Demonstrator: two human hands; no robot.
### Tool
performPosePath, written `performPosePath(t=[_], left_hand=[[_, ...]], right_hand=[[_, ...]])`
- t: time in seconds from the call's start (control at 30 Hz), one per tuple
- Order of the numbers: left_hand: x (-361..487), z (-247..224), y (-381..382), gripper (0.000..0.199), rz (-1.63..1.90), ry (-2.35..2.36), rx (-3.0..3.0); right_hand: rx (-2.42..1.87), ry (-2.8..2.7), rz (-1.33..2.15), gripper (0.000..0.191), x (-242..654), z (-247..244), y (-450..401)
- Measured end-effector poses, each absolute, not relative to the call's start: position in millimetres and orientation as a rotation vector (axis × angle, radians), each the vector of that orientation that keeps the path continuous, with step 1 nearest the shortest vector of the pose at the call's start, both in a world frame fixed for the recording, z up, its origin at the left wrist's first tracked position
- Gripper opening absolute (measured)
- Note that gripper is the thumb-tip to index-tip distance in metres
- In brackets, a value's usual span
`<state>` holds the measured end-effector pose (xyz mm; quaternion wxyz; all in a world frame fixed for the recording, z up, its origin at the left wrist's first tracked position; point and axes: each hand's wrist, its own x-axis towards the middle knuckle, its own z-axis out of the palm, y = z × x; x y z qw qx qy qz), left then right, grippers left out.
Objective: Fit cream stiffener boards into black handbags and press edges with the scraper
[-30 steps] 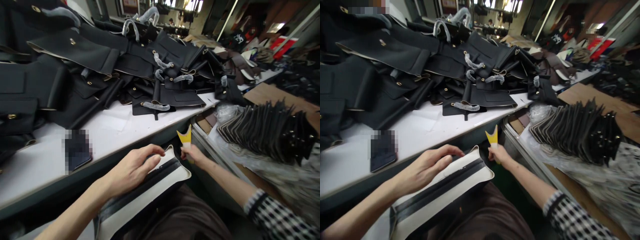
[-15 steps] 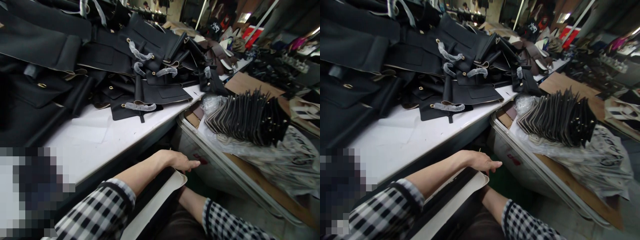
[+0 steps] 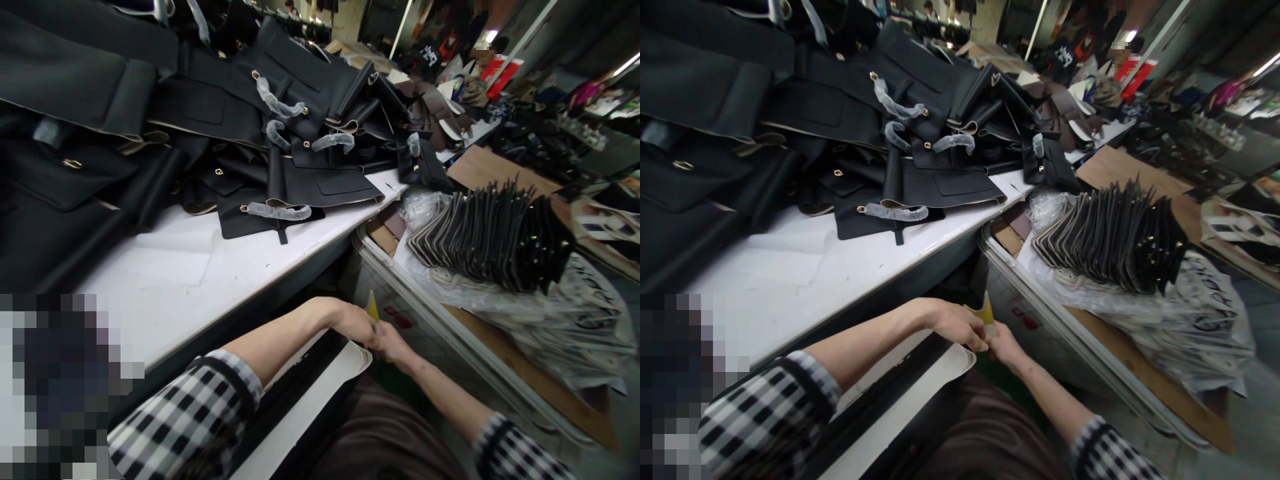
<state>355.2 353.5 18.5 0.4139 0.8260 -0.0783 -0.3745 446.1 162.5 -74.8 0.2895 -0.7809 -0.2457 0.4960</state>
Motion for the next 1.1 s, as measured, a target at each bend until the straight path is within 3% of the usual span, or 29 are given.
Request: performPosePath(t=[0.1,0.27,0.5,1.1], left_hand=[[359,15,355,0.066,-0.977,-0.213,2.02],[366,11,356,0.088,-1.08,-0.251,1.908],[368,19,356,0.101,-1.178,-0.214,1.923],[369,17,364,0.079,-1.136,-0.402,2.032]], right_hand=[[-2.049,-0.624,1.384,0.045,473,-48,121],[-1.841,-0.718,1.909,0.05,478,6,98],[-1.91,-0.789,2.005,0.054,449,-3,138],[-1.994,-0.726,1.981,0.055,432,4,150]])
